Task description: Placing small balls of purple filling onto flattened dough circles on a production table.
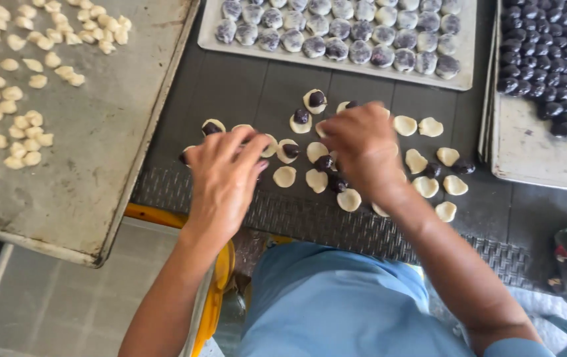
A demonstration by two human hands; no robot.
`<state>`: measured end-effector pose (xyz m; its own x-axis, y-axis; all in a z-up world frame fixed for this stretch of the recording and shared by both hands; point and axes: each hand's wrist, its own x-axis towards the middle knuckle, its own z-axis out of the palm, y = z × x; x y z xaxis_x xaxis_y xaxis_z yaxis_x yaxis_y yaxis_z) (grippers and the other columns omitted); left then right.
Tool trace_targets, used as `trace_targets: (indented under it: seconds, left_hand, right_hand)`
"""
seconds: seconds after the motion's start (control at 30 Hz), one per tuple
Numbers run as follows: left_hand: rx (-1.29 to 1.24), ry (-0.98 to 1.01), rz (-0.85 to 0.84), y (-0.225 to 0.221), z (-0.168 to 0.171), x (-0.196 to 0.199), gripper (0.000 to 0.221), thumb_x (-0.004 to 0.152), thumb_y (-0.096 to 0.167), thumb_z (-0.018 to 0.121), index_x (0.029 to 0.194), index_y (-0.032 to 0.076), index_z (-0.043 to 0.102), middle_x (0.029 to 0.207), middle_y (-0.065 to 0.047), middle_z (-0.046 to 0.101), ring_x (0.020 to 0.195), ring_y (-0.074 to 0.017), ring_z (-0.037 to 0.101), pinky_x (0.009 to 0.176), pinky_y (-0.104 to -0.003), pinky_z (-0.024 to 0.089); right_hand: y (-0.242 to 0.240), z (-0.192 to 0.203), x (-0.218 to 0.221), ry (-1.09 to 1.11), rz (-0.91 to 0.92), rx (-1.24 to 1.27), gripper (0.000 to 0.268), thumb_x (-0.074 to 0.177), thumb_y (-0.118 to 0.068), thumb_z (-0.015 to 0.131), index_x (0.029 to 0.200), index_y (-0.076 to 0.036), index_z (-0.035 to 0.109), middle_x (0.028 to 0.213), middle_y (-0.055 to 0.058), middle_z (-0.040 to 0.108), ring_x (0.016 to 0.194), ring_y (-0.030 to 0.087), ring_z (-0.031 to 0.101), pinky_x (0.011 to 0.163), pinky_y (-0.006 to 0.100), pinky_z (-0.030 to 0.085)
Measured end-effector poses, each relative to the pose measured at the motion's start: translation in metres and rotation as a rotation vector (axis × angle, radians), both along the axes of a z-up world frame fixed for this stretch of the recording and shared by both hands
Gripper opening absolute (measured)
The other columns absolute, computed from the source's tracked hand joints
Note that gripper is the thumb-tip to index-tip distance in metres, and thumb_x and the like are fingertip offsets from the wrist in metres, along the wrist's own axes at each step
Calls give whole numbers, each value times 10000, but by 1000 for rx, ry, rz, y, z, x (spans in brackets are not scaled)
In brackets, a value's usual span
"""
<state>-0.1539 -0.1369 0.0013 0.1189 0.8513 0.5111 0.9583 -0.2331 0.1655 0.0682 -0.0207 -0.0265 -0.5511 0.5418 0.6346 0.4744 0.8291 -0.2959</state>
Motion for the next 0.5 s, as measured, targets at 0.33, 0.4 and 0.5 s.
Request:
trace_targets:
  seconds: [0.33, 0.4, 0.5]
  left_hand:
    - [128, 33, -105, 102, -48, 79, 83, 781, 56, 689, 826, 121, 662, 683, -56, 614, 783, -232, 501, 665, -377, 351]
    - [60, 43, -114, 101, -58, 75, 51, 818, 155, 688, 795, 150, 642, 711, -38, 598, 797, -216, 473, 672, -364, 342]
    - [-176, 79, -88, 99, -45, 71, 61, 872, 221, 686, 831, 178, 700, 793, -3, 650, 833, -179, 441, 723, -365, 350]
  right_hand:
    - [27, -17, 27, -115, -238, -202, 195, 762, -246, 809, 865, -154, 672, 708, -13, 586, 788, 224, 558, 721, 360, 445]
    - [35, -18, 36, 50, -333, -357, 182, 726, -226, 789, 889, -234, 709, 747, -69, 597, 719, 155, 616, 686, 308, 495]
    - [61, -28, 73, 12, -401, -297, 195, 743, -253, 816, 907, -267, 712, 782, -122, 570, 715, 106, 613, 695, 254, 496]
